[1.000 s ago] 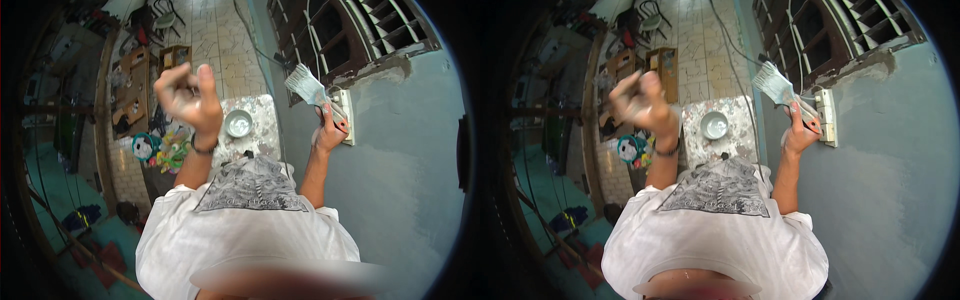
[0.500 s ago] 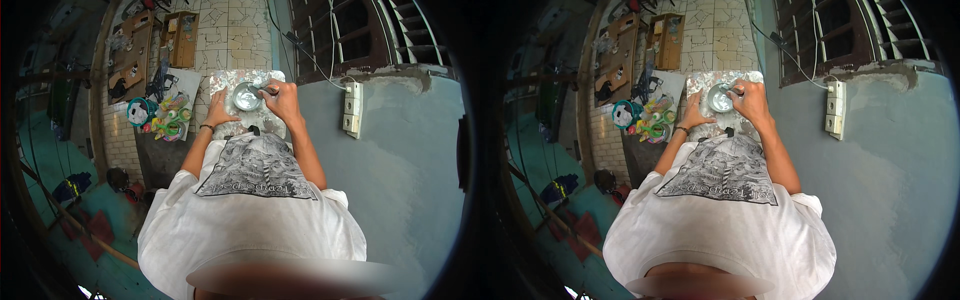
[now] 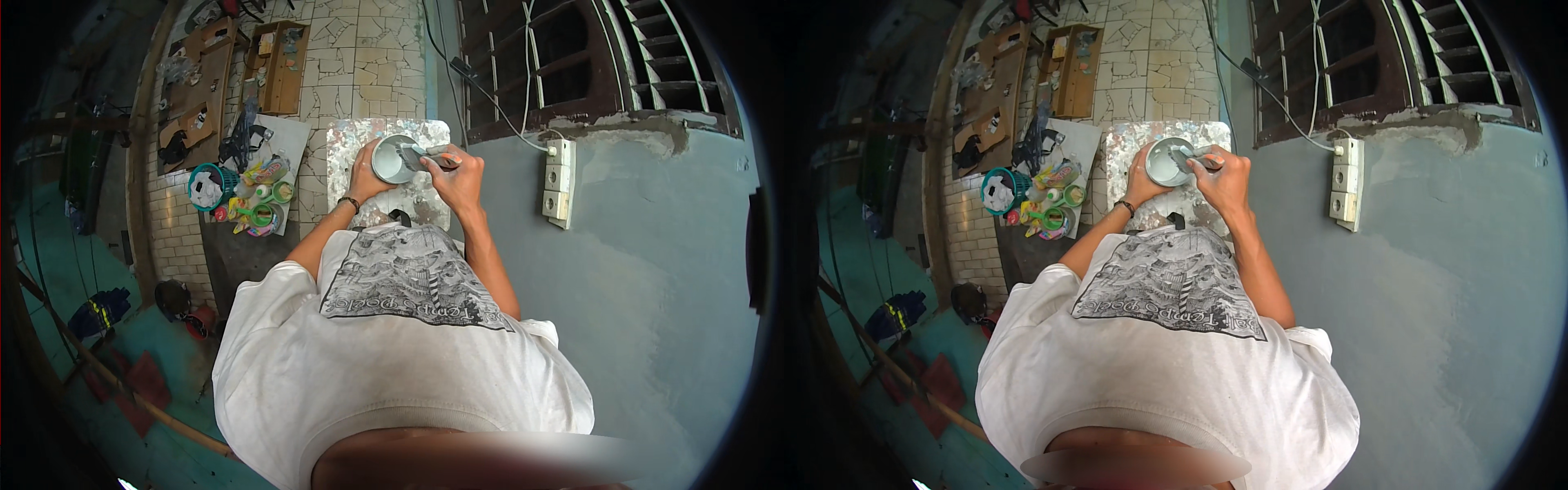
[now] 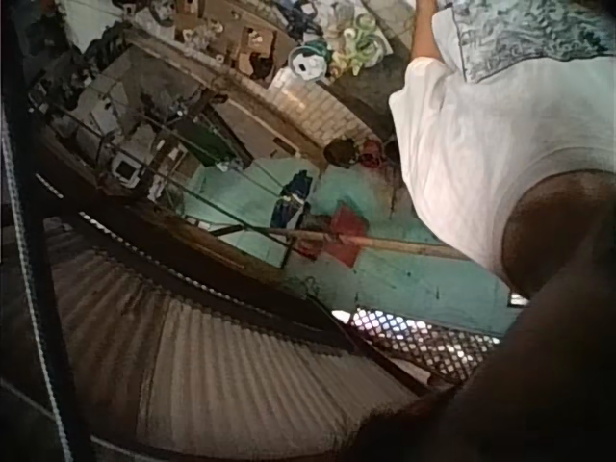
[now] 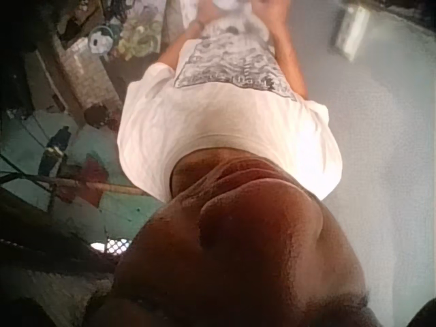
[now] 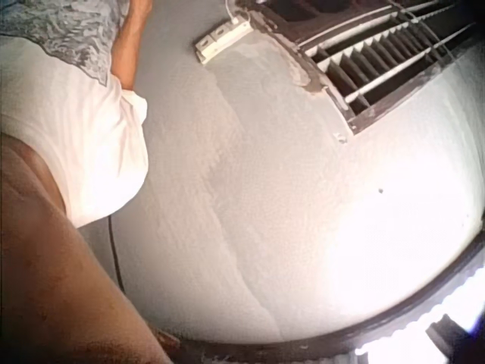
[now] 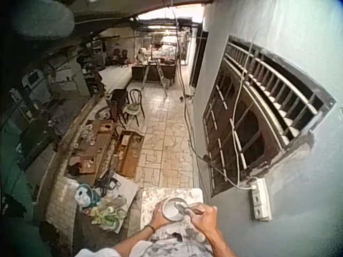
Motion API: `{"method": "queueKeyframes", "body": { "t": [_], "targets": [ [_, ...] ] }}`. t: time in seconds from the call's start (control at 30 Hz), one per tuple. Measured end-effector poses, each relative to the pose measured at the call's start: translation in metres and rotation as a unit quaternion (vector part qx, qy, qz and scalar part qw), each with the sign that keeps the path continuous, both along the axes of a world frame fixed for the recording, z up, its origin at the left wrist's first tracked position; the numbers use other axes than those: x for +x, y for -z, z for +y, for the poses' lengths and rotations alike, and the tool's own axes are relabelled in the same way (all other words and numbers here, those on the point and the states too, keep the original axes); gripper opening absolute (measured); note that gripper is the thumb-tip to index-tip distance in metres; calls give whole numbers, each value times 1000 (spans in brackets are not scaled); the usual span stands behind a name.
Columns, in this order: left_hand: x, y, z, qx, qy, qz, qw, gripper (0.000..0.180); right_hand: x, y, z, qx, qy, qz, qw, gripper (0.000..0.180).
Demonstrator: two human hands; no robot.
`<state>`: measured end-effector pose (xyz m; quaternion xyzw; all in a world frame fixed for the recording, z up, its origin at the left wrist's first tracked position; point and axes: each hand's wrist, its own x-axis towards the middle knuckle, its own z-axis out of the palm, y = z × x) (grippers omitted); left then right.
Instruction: The person applies paint from a paint bucket onto a wall using a paint brush.
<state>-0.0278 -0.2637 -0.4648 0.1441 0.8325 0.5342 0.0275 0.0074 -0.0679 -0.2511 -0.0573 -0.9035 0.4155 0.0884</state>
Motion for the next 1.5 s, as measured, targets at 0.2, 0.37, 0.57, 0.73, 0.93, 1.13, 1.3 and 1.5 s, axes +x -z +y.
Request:
{"method": "queueKeyframes", "body": {
  "t": [0.2,0.37,0.57,0.73,0.93,1.13,1.3,1.5],
  "targets": [
    [-20,-115,-8,32,-9,296,954,98,-2,-50,7,-52,-110,134,984,15],
    [-40,-163,-20,18,66,312,948,95,-20,-79,5,8,-268,133,954,22],
    [-44,-183,-12,23,90,331,939,96,-31,-89,1,63,-336,94,935,26],
    [-39,-189,-3,11,84,322,943,96,-32,-78,3,55,-310,63,947,27],
    [-33,-194,0,-15,69,308,949,99,-19,-85,17,-80,-226,103,965,18],
    [-27,-192,14,-36,17,303,952,103,-2,-60,38,-273,61,78,957,17],
    [-26,-199,32,-51,-4,310,949,104,12,-34,55,-224,176,128,950,23],
    [-19,-204,55,-83,20,345,935,100,22,-69,33,-11,197,190,962,26]
  ]
}}
